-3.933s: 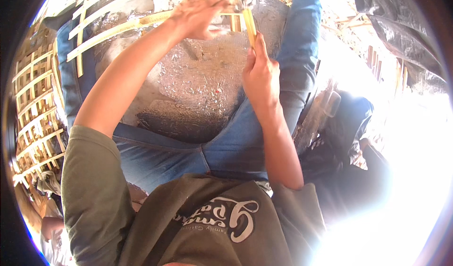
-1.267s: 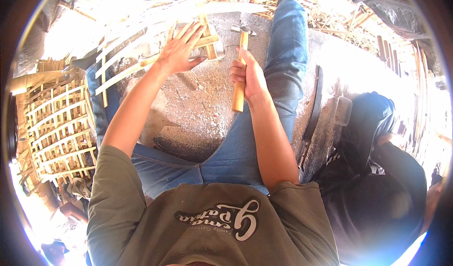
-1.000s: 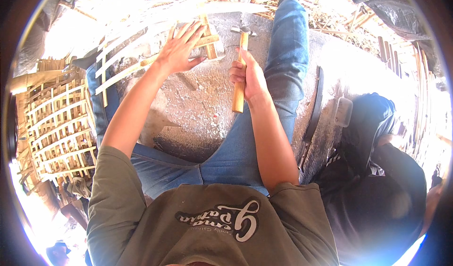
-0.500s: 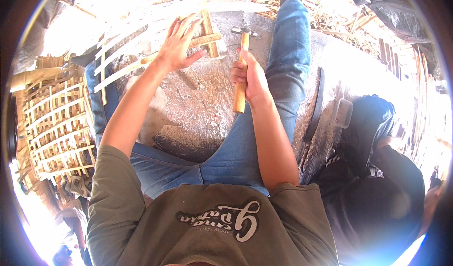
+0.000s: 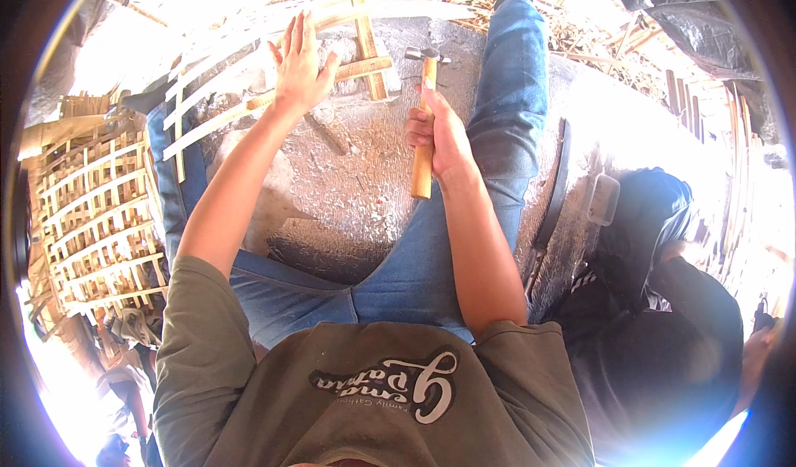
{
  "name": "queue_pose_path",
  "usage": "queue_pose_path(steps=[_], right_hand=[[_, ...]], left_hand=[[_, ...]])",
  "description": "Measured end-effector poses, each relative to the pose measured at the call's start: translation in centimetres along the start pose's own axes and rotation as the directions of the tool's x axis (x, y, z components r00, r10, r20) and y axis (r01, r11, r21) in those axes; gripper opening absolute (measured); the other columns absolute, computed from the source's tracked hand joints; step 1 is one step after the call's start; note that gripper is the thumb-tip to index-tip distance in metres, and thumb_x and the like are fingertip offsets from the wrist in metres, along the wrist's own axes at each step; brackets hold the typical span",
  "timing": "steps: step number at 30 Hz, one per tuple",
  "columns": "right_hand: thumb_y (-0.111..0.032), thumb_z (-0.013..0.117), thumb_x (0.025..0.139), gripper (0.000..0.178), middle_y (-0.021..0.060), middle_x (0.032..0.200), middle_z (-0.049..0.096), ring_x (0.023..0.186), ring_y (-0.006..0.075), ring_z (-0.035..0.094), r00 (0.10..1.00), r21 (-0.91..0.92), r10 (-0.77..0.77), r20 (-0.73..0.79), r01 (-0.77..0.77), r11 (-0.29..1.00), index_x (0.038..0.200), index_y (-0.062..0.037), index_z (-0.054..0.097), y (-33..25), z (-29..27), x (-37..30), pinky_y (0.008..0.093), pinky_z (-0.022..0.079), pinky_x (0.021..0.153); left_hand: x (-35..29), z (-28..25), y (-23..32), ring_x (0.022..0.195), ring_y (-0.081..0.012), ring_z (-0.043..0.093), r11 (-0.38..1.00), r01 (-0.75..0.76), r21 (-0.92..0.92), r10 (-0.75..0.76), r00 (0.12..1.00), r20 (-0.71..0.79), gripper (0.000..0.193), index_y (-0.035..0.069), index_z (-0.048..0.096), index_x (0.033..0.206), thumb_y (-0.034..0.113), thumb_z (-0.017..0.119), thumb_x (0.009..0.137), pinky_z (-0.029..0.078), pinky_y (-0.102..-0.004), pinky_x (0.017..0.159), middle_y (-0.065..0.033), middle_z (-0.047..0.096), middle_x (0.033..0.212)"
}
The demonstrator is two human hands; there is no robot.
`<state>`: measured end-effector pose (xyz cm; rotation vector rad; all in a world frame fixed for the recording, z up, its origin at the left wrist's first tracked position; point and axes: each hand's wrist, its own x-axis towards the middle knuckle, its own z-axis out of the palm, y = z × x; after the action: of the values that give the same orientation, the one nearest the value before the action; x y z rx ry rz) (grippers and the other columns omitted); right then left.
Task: The person sits on the ground and assembles a wooden frame by aligning thin wooden slats and securing them with nails. They use a hammer to drive nails into the joints, repeatedly adjusting the slats to ensure proper alignment.
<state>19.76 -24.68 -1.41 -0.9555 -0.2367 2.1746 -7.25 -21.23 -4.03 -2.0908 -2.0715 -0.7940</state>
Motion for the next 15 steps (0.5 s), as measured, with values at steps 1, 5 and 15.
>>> queue_pose_path(steps=[1,5,15], right_hand=[[-0.033,0.062,0.099,0.035,-0.0033,0.074,0.04,0.053,0.0032,0.034,1.0,0.003,0.002,-0.008,-0.002,1.0,0.124,-0.0137,0.049,0.0,0.0,0.0,0.0205,0.031,0.048],[-0.032,0.063,0.099,0.032,-0.0039,0.073,0.04,0.053,0.0029,0.034,1.0,0.007,0.004,-0.011,-0.004,1.0,0.122,-0.0141,0.05,-0.1,0.0,0.0,0.0201,0.03,0.047],[-0.034,0.064,0.098,0.035,-0.0042,0.072,0.04,0.053,0.0032,0.034,1.0,-0.007,0.015,-0.021,-0.016,1.0,0.122,-0.0143,0.05,-0.1,0.3,-0.1,0.0207,0.029,0.047]], left_hand=[[0.0,0.1,0.0,0.152,-0.0364,0.016,1.0,0.02,0.021,-0.021,0.999,0.04,0.081,0.013,0.013,0.16,0.049,0.049,0.098,0.006,-0.0659,0.12,-0.0178,0.02,0.164],[0.2,-0.3,0.2,0.153,-0.034,0.016,0.982,0.043,0.182,-0.086,0.968,0.234,0.078,0.014,0.014,0.161,0.056,0.04,0.1,0.008,-0.0664,0.12,-0.0142,0.019,0.165],[0.9,-1.6,0.0,0.15,-0.0311,0.024,0.931,-0.087,0.355,-0.034,0.946,0.321,0.072,0.022,0.022,0.16,0.056,0.043,0.1,0.012,-0.066,0.12,-0.0114,0.022,0.164]])
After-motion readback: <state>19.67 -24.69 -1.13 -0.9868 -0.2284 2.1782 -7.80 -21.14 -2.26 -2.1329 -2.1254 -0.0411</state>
